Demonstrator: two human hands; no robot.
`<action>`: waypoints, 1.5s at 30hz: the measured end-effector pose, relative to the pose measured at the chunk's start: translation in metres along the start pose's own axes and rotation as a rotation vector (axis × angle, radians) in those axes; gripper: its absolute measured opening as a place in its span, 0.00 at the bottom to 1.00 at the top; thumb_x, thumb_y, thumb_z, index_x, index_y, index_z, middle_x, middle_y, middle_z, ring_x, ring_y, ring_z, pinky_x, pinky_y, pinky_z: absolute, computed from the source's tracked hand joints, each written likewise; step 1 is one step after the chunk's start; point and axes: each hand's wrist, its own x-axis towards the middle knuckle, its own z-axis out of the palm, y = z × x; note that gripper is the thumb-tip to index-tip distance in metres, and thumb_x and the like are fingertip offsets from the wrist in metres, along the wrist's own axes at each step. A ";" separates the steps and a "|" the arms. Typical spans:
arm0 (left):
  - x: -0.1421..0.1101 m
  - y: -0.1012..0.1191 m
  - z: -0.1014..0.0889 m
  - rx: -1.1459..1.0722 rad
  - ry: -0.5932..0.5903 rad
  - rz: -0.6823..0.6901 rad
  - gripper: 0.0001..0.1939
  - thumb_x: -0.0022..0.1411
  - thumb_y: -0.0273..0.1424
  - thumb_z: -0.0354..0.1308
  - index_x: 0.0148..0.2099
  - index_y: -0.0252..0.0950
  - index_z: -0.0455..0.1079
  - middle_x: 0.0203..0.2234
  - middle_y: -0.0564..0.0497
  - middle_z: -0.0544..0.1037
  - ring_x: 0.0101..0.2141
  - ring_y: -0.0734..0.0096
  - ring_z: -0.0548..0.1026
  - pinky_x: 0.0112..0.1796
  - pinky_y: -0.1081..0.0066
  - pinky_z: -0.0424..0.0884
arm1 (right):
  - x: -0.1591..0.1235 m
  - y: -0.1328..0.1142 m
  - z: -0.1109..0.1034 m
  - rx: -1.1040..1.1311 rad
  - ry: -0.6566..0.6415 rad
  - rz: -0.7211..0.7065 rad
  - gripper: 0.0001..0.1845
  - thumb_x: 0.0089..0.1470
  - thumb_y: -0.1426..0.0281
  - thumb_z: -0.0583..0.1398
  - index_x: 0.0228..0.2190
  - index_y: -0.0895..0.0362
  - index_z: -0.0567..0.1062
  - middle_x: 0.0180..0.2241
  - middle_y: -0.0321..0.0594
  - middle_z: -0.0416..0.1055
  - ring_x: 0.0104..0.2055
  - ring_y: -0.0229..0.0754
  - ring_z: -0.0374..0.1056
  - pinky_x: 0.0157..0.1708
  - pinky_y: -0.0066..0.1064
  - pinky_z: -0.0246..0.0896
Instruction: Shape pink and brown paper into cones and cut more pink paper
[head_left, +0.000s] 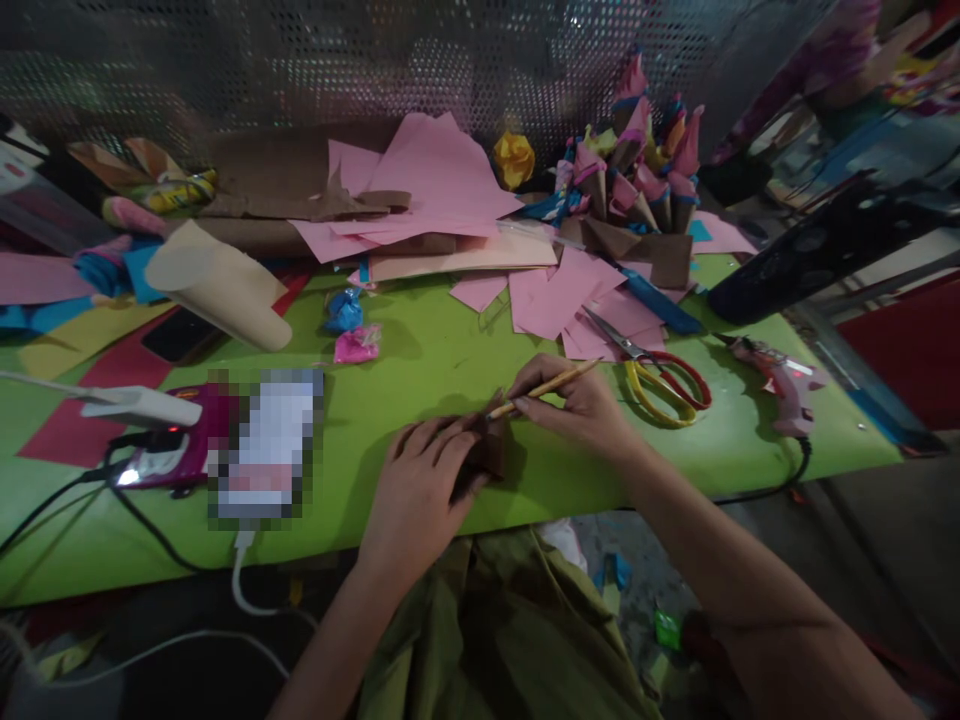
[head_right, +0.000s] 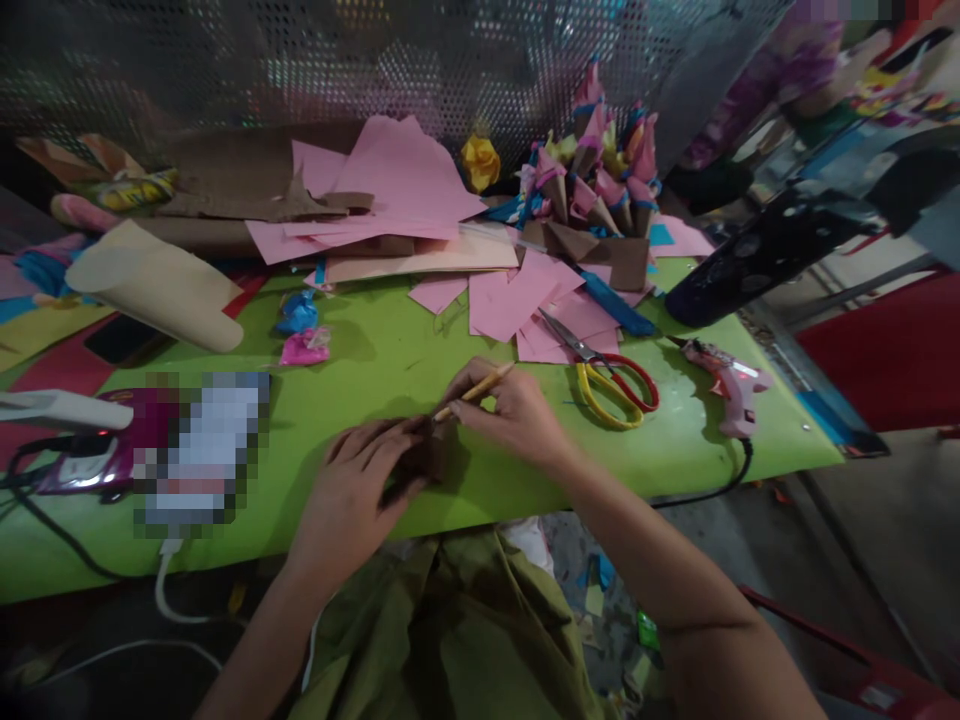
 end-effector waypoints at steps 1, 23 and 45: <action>0.000 0.000 0.000 -0.003 -0.004 -0.002 0.16 0.65 0.30 0.60 0.54 0.39 0.70 0.53 0.44 0.79 0.54 0.53 0.74 0.54 0.51 0.68 | 0.000 0.000 0.000 -0.001 0.024 0.000 0.02 0.54 0.71 0.62 0.29 0.55 0.76 0.29 0.38 0.75 0.31 0.40 0.71 0.32 0.32 0.65; 0.000 -0.001 0.001 -0.019 0.021 0.020 0.16 0.66 0.31 0.58 0.55 0.38 0.71 0.52 0.42 0.80 0.54 0.53 0.74 0.54 0.50 0.70 | 0.005 0.009 -0.001 -0.054 0.192 0.035 0.02 0.53 0.70 0.61 0.30 0.55 0.75 0.29 0.38 0.74 0.32 0.42 0.72 0.33 0.34 0.65; -0.003 -0.004 0.007 -0.004 0.034 0.015 0.17 0.64 0.30 0.61 0.55 0.37 0.70 0.52 0.43 0.80 0.53 0.52 0.74 0.52 0.49 0.71 | 0.007 0.013 0.001 -0.065 0.186 0.029 0.02 0.53 0.70 0.62 0.28 0.55 0.74 0.27 0.38 0.74 0.31 0.42 0.72 0.32 0.33 0.65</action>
